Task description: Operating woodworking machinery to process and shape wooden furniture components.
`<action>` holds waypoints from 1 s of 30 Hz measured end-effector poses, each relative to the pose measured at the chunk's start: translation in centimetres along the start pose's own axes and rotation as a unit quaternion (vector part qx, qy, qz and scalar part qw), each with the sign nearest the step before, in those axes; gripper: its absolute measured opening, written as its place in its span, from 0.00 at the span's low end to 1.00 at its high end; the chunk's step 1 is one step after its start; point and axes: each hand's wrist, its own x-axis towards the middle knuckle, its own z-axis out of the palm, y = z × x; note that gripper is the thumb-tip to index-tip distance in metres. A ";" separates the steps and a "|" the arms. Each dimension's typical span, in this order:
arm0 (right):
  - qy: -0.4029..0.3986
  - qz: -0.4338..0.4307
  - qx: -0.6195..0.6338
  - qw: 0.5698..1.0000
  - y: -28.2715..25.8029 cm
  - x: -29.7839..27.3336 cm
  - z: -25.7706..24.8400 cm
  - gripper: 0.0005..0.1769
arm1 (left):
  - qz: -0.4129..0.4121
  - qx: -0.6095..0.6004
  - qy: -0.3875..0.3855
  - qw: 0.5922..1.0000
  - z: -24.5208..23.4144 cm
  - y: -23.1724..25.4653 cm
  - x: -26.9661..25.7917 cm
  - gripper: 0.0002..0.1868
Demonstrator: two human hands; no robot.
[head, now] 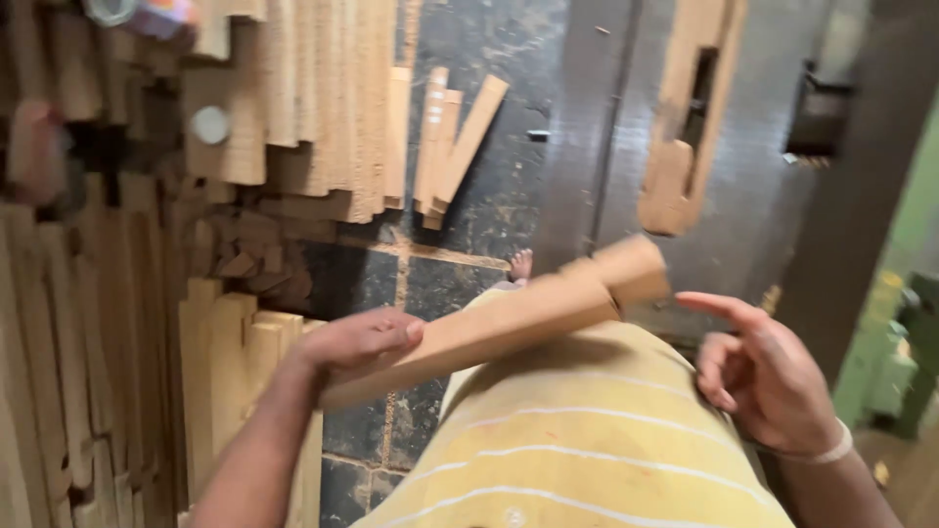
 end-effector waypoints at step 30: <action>0.018 -0.125 -0.258 0.958 6.7 0.5 -27.5 0.28 | -0.092 -0.349 0.456 0.814 -9.5 -36.4 21.2 0.36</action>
